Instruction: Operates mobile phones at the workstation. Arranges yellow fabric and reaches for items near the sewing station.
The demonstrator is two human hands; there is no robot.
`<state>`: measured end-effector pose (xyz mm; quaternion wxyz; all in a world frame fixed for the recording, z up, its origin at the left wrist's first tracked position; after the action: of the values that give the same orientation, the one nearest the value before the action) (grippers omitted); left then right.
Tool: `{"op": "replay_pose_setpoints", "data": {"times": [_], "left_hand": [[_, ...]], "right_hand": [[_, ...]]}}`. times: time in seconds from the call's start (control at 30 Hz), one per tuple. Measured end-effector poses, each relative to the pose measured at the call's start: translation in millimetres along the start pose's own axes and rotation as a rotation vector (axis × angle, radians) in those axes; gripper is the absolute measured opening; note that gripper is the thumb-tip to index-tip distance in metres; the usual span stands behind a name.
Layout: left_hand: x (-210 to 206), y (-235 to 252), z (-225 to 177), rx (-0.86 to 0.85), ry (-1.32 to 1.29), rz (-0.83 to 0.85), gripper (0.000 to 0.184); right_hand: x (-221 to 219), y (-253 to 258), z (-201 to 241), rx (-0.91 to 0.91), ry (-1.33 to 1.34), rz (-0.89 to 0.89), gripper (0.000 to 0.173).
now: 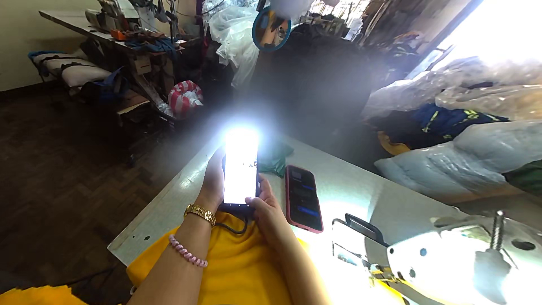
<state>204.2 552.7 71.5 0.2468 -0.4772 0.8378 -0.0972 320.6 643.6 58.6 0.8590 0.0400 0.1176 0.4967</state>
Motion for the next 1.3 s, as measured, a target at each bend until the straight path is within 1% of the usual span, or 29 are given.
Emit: {"op": "replay_pose_setpoints", "data": {"times": [0.27,0.57,0.7,0.8,0.93,1.3], "left_hand": [[-0.3,-1.1,-1.0,-0.025,-0.009,0.048,0.057],[-0.4,-2.6,-2.5,-0.019,0.017,0.02,0.058],[-0.4,-2.0,-2.0,-0.022,0.003,0.035,0.057],[-2.8,-3.7,-5.1,-0.022,-0.031,0.05,0.054],[-2.5,-2.4,-3.9,-0.012,-0.043,0.052,0.055],[-2.1,-0.7,-3.4,-0.022,-0.016,0.033,0.057]], "right_hand": [[-1.3,-0.8,3.5,0.0,0.005,0.01,0.068],[-1.9,-0.9,3.2,-0.008,0.013,0.007,0.064],[-0.8,-0.8,2.6,0.005,0.011,0.011,0.063],[0.5,0.0,0.5,0.012,0.005,0.016,0.065],[0.0,0.6,0.7,0.004,0.004,0.013,0.072],[-0.3,0.5,1.7,-0.006,-0.004,0.006,0.068]]}}
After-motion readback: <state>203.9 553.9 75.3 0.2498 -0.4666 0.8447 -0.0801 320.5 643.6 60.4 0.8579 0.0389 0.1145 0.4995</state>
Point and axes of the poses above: each hand's wrist, its own y-axis towards the middle knuckle, its own x-axis out of the back of the hand, z = x × y, the point moved 5 cm from there along y, towards the middle knuckle, and after that the axes turned 13 degrees about x, right-handed, at the moved point
